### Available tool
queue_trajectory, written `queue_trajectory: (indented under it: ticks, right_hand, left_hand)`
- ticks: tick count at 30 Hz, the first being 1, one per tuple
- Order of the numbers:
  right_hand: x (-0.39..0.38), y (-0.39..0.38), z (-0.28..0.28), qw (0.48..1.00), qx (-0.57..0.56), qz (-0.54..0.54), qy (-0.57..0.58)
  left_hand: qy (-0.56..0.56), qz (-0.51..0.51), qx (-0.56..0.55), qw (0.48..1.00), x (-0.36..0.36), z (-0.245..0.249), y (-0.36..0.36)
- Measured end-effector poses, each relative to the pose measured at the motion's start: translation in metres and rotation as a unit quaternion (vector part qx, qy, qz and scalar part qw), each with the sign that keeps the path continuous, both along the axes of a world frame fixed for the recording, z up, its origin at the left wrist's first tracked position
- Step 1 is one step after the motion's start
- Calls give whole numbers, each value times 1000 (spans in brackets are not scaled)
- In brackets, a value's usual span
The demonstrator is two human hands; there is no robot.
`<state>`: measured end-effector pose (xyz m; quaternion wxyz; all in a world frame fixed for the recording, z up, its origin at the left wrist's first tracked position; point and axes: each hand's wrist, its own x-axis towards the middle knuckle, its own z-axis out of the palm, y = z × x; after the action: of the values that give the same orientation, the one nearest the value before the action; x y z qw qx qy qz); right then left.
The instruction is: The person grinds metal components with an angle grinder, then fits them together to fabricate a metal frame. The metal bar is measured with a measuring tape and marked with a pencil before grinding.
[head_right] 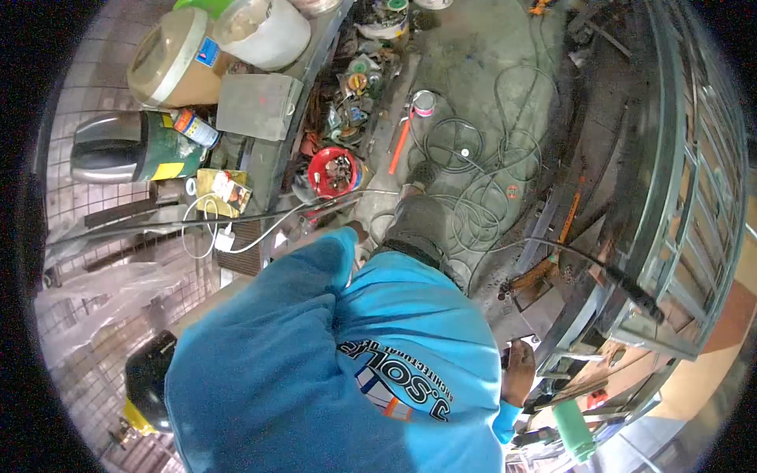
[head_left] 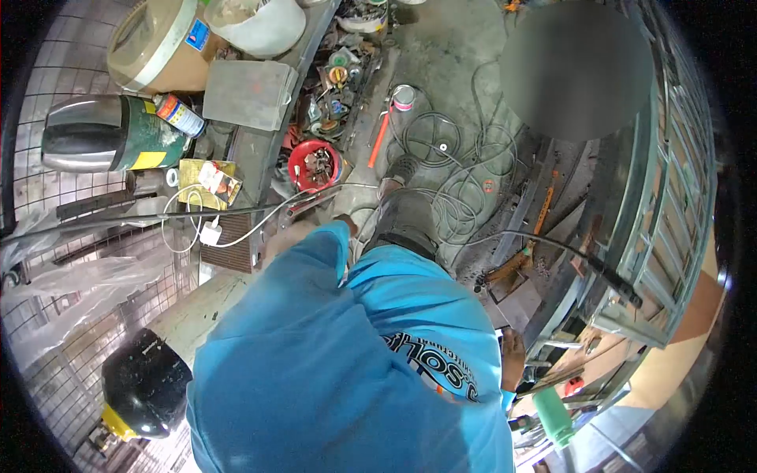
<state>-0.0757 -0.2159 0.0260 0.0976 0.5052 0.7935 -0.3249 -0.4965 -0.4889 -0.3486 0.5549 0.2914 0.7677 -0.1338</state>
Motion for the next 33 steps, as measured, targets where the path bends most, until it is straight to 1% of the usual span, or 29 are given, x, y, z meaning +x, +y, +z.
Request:
queue_trajectory:
  ticks: [1, 2, 3, 4, 6, 8, 9, 12, 13, 14, 15, 16, 18, 19, 20, 23, 26, 28, 30, 31, 32, 33]
  right_hand:
    - [-24, 7, 4, 998, -29, -60, 18]
    - [-48, 16, 9, 996, -46, -72, 23]
    - [-71, 24, 16, 994, -63, -84, 28]
    - [-79, 32, 10, 990, -74, -104, 53]
    - [-96, 47, -1, 979, -97, -144, 103]
    - [-123, 65, -4, 943, -182, -253, 119]
    - [-137, 72, 0, 947, -181, -243, 106]
    - [-160, 84, -2, 950, -180, -245, 73]
    - [-165, 84, -3, 950, -186, -242, 70]
    - [-168, 84, -5, 950, -190, -239, 69]
    - [-174, 86, -6, 950, -192, -237, 70]
    - [-183, 86, -4, 949, -197, -235, 75]
    - [-200, 83, -1, 946, -208, -232, 86]
    - [-199, 85, -8, 939, -228, -238, 100]
    - [-200, 85, -13, 945, -218, -226, 91]
    - [-209, 88, -18, 962, -193, -185, 62]
    - [-218, 92, -12, 978, -166, -124, 38]
    - [-222, 99, -7, 988, -131, -70, 29]
    - [-195, 106, -31, 993, -92, -12, 72]
    - [-190, 114, -39, 993, -83, -1, 86]
    - [-185, 121, -47, 992, -74, 11, 100]
    - [-187, 130, -50, 991, -76, 4, 106]
  left_hand:
    - [-21, -45, 3, 999, 9, -12, 11]
    - [-39, -78, 2, 996, 14, -22, 23]
    - [-35, -46, 16, 998, 12, -13, 41]
    - [-19, 13, 29, 999, 2, 6, 56]
    - [15, 123, 46, 991, -27, 64, 82]
    - [40, 172, 52, 983, -57, 94, 98]
    - [3, 167, 36, 985, -67, 25, 86]
    - [11, 195, 31, 980, -106, 49, 97]
    - [46, 128, 71, 988, -109, 36, 91]
    - [48, 16, 91, 995, -112, 32, 88]
    - [50, -96, 112, 988, -114, 26, 85]
    - [53, -209, 134, 967, -116, 11, 80]
    - [50, -68, 151, 985, -105, -70, 56]
    - [49, -56, 147, 986, -108, -60, 59]
    - [48, -43, 143, 988, -110, -51, 61]
    - [49, -20, 166, 985, -120, -48, 67]
    - [60, -5, 186, 981, -123, -58, 63]
    - [64, -80, 197, 975, -128, -44, 71]
    - [62, -237, 193, 950, -139, 14, 88]
    - [115, -179, 201, 956, -133, 12, 83]
    - [63, -149, 148, 976, -141, 44, 100]
    - [57, -124, 151, 979, -142, 38, 99]
